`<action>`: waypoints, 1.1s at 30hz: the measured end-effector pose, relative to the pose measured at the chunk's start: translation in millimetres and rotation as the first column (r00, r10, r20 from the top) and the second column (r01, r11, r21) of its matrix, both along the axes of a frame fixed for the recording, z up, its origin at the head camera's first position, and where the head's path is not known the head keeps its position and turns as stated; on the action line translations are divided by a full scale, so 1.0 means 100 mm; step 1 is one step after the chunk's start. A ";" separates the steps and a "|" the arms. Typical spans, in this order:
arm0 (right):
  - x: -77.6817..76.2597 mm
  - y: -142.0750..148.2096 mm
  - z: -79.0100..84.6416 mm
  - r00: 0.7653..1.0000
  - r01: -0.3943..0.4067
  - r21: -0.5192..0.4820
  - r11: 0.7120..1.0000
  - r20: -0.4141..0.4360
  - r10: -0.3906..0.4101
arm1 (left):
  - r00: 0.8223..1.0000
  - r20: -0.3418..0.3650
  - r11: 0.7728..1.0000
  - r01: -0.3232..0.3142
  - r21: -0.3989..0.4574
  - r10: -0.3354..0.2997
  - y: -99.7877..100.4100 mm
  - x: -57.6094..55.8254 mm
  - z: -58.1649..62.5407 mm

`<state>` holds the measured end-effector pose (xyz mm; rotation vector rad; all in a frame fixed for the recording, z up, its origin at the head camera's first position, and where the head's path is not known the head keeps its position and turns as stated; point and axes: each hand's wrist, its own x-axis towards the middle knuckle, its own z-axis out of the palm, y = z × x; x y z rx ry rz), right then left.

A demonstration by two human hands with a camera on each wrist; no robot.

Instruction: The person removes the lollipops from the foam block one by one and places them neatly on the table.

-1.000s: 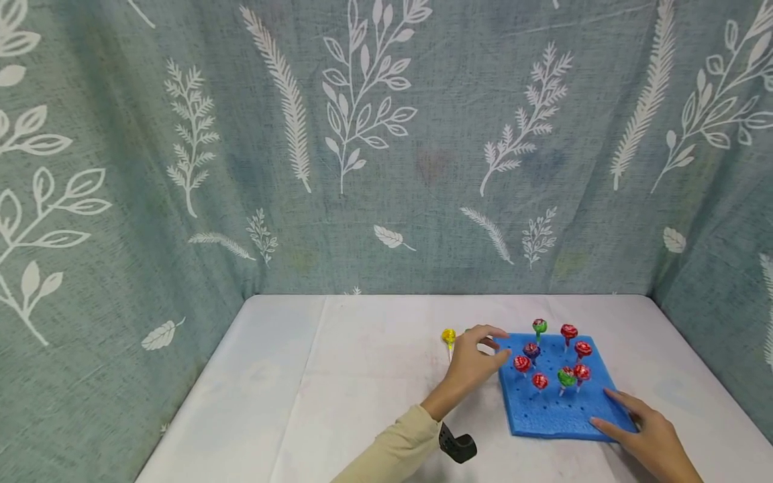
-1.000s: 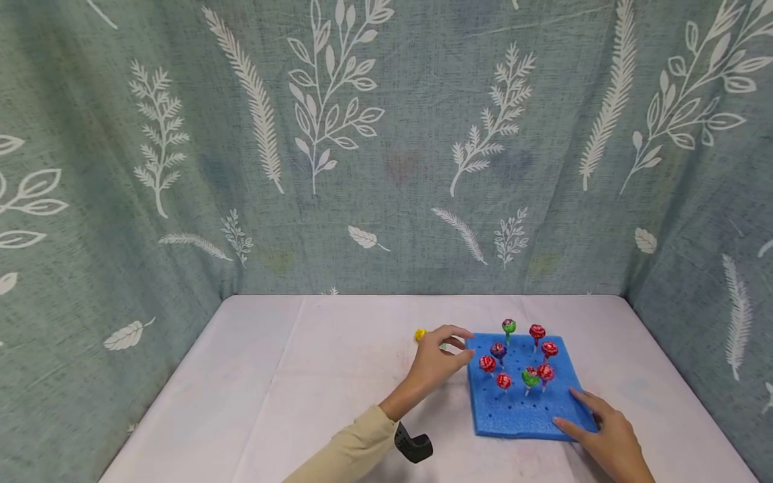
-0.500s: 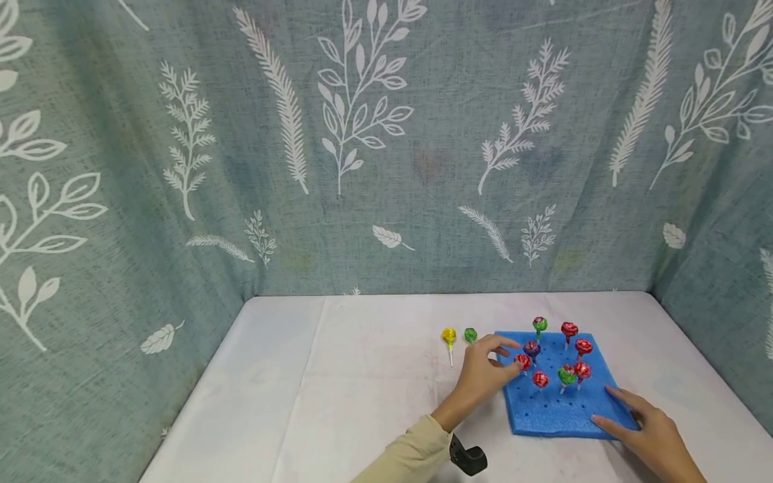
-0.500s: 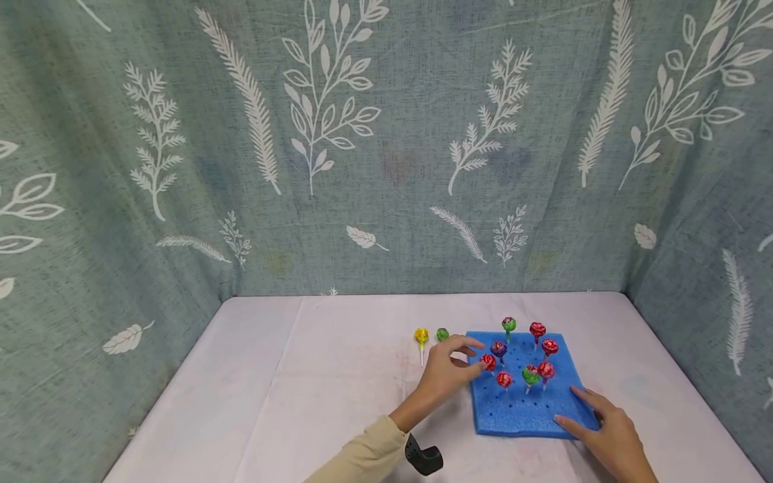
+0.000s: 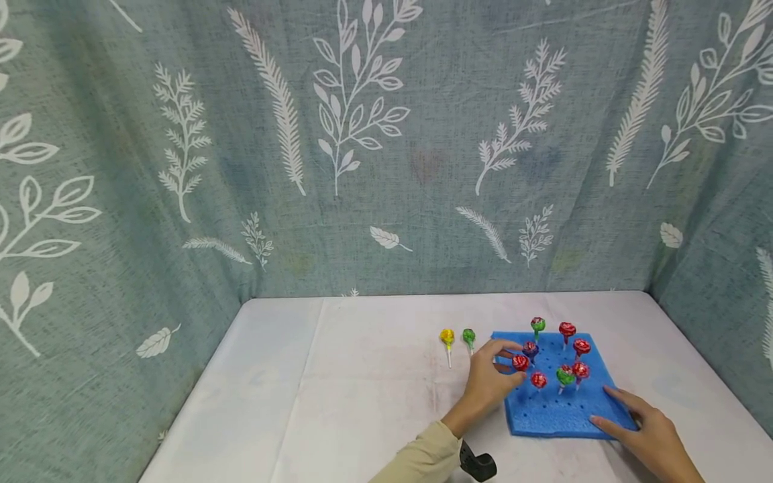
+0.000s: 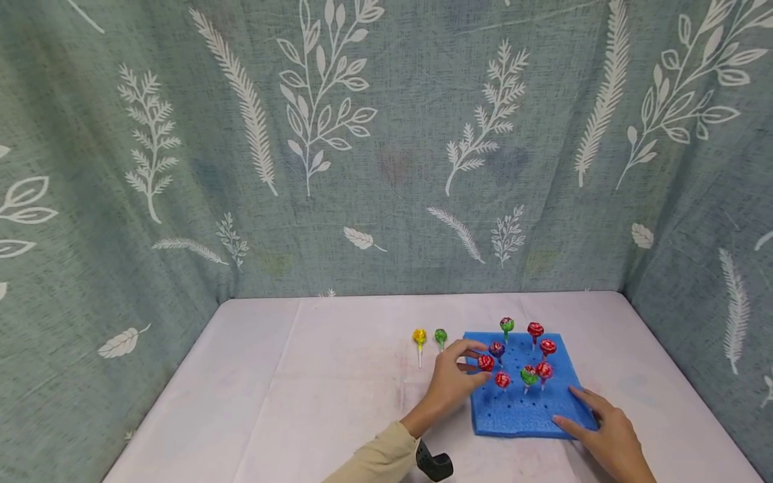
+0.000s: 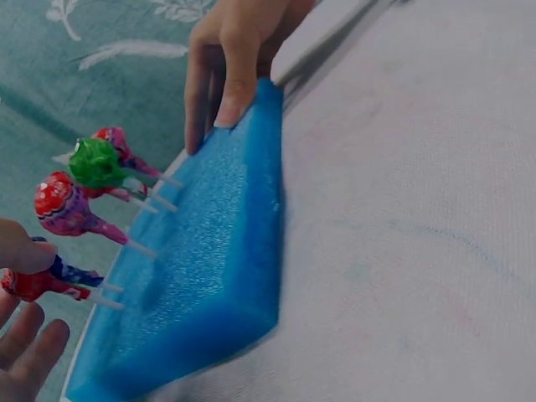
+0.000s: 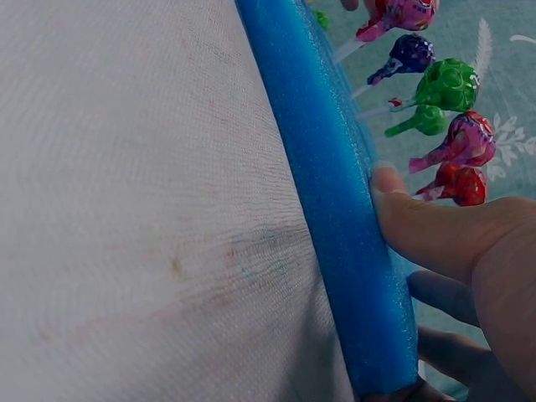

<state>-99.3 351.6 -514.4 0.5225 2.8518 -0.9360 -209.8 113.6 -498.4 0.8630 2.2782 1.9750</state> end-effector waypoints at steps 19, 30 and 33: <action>-0.03 0.04 -0.04 1.000 0.016 -0.023 1.000 0.009 -0.016 | 0.997 0.056 0.993 -0.060 0.105 0.055 0.11 0.03 -0.19; 0.01 -0.01 -0.02 1.000 0.023 -0.029 0.999 0.008 -0.023 | 0.999 0.025 0.990 -0.029 0.141 0.025 0.11 0.10 -0.10; 0.01 -0.01 -0.01 1.000 0.020 -0.029 0.999 0.001 -0.020 | 0.999 0.032 0.988 -0.037 0.149 0.033 0.08 0.14 0.01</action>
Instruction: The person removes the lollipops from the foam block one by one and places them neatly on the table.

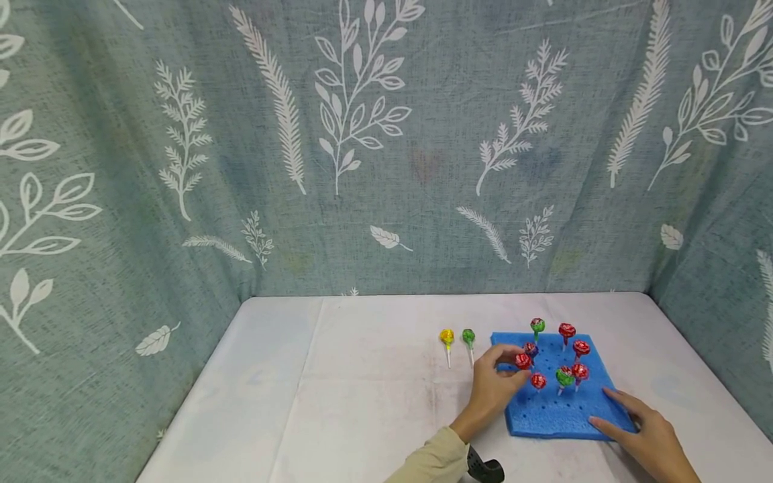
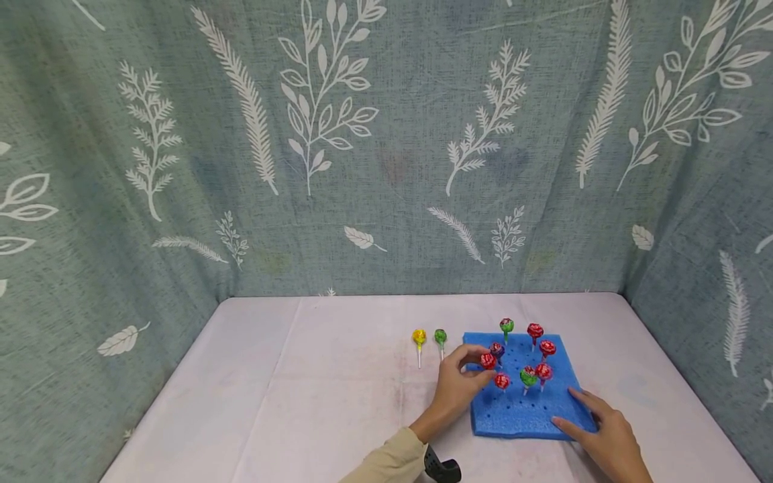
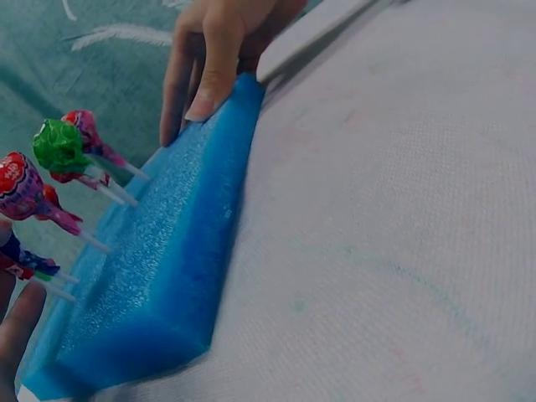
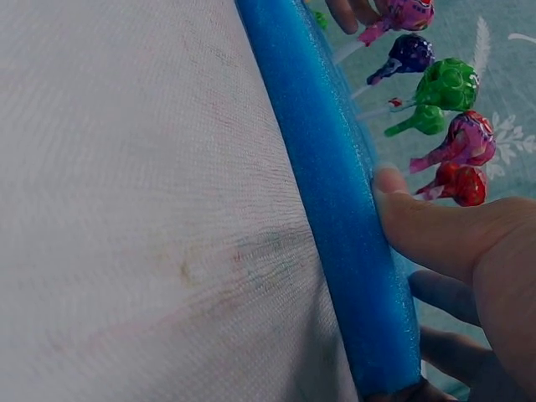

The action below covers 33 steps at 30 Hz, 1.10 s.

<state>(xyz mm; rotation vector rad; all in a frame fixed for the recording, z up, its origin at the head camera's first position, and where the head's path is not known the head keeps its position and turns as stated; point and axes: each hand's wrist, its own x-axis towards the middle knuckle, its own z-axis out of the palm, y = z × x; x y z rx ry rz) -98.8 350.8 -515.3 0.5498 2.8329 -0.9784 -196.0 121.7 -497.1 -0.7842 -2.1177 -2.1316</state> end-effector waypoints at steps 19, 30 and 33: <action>0.03 0.01 -0.06 1.000 0.019 -0.005 1.000 0.024 -0.019 | 0.990 -0.124 0.995 -0.058 0.082 0.068 -0.06 -0.08 0.11; -0.03 0.04 -0.07 1.000 0.016 -0.016 1.000 0.020 -0.016 | 0.991 -0.097 0.996 -0.086 0.035 0.089 -0.27 -0.04 0.45; -0.03 0.05 -0.07 1.000 0.015 -0.012 1.000 0.019 -0.014 | 0.989 -0.103 0.994 -0.100 0.041 0.104 -0.29 -0.06 0.47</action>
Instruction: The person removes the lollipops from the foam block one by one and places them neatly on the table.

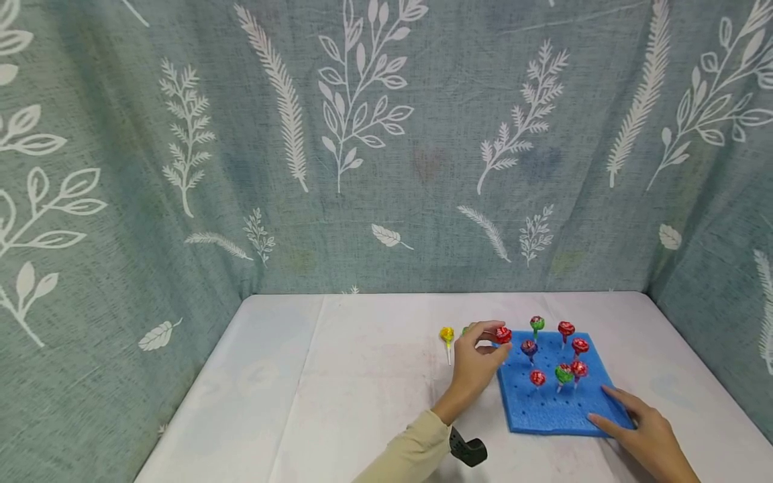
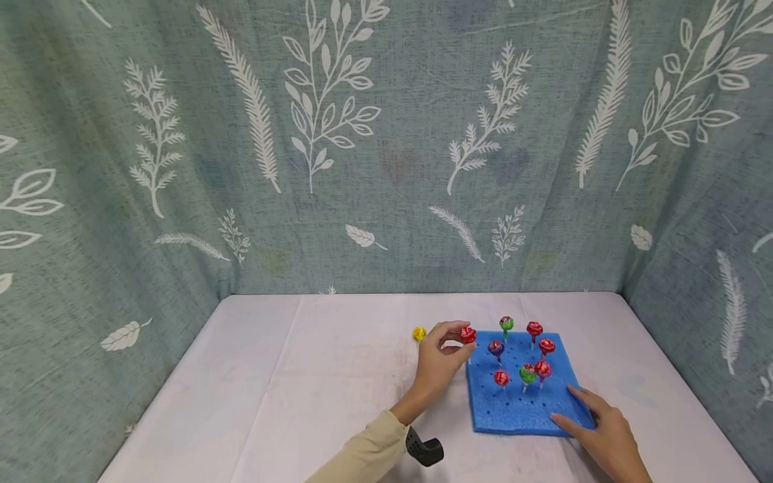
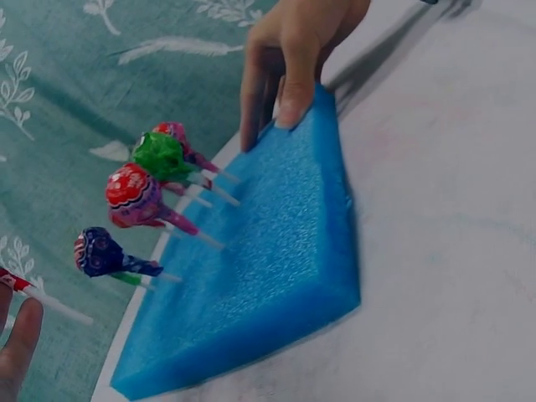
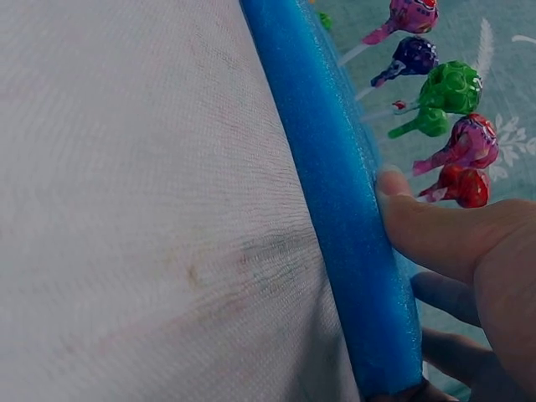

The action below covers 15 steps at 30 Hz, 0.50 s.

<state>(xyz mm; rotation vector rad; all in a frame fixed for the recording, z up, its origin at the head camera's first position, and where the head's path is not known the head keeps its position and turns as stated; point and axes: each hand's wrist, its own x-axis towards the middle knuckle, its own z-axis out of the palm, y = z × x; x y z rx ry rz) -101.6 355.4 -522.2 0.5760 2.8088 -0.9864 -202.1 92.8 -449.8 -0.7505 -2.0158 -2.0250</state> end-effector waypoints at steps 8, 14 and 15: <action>-0.01 0.01 0.00 1.000 -0.007 -0.003 1.000 0.005 0.007 | 1.000 0.018 1.000 -0.013 -0.009 0.013 -0.11 -0.03 0.06; 0.00 -0.01 0.00 1.000 0.013 -0.008 1.000 0.026 -0.013 | 0.999 0.023 0.999 -0.031 -0.012 0.031 -0.18 -0.07 0.07; 0.00 -0.02 0.00 1.000 0.010 -0.007 1.000 0.024 -0.009 | 0.999 0.017 0.999 -0.034 -0.009 0.034 -0.19 -0.08 0.08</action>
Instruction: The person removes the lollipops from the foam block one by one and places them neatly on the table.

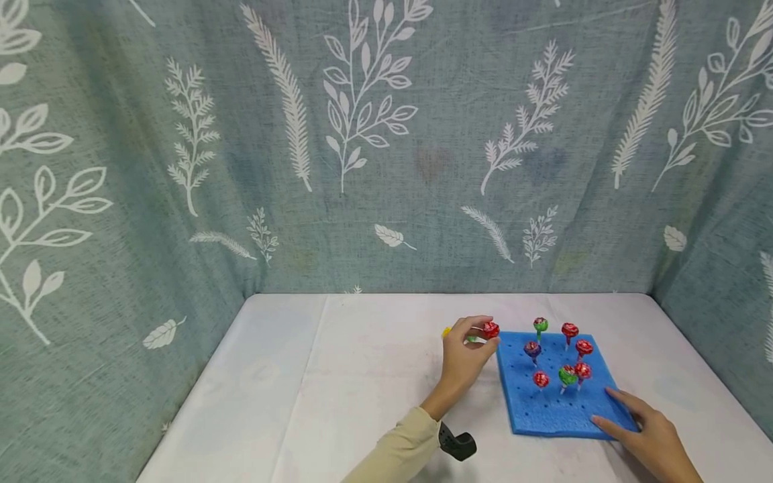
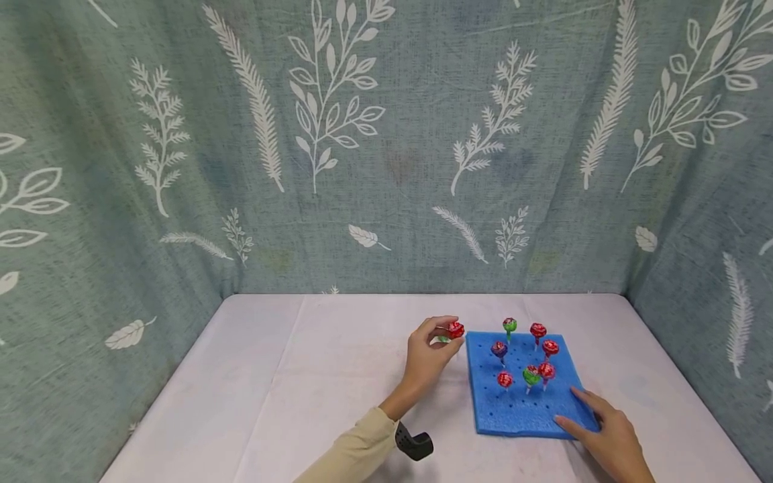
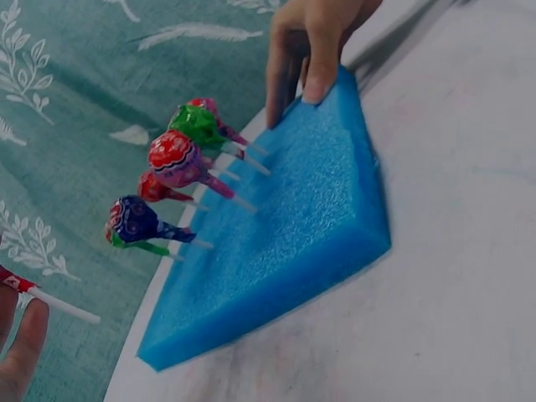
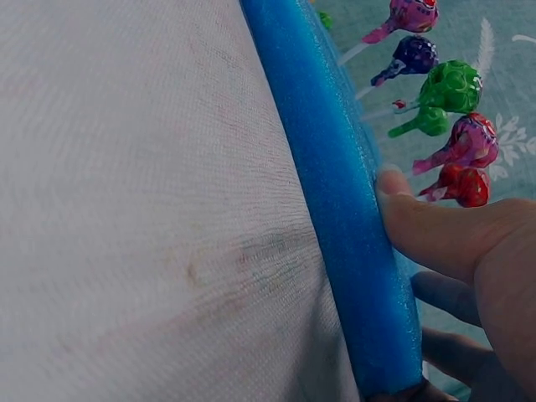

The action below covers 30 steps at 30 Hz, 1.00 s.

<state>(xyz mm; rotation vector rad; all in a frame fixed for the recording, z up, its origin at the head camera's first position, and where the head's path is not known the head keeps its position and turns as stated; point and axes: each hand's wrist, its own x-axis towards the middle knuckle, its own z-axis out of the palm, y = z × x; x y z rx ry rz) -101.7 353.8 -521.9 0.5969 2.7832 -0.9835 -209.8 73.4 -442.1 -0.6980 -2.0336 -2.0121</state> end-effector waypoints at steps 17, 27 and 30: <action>0.02 -0.03 0.03 1.000 -0.021 0.035 0.999 -0.018 0.022 | 0.999 0.005 0.999 -0.032 0.025 0.032 -0.19 -0.11 0.00; 0.03 -0.03 0.05 1.000 -0.019 0.037 0.999 -0.016 0.020 | 0.997 0.048 0.998 -0.060 -0.031 0.061 -0.26 -0.14 0.02; 0.02 -0.02 0.03 0.999 -0.021 0.031 0.999 -0.024 0.021 | 0.996 0.058 0.997 -0.063 -0.034 0.065 -0.29 -0.15 0.01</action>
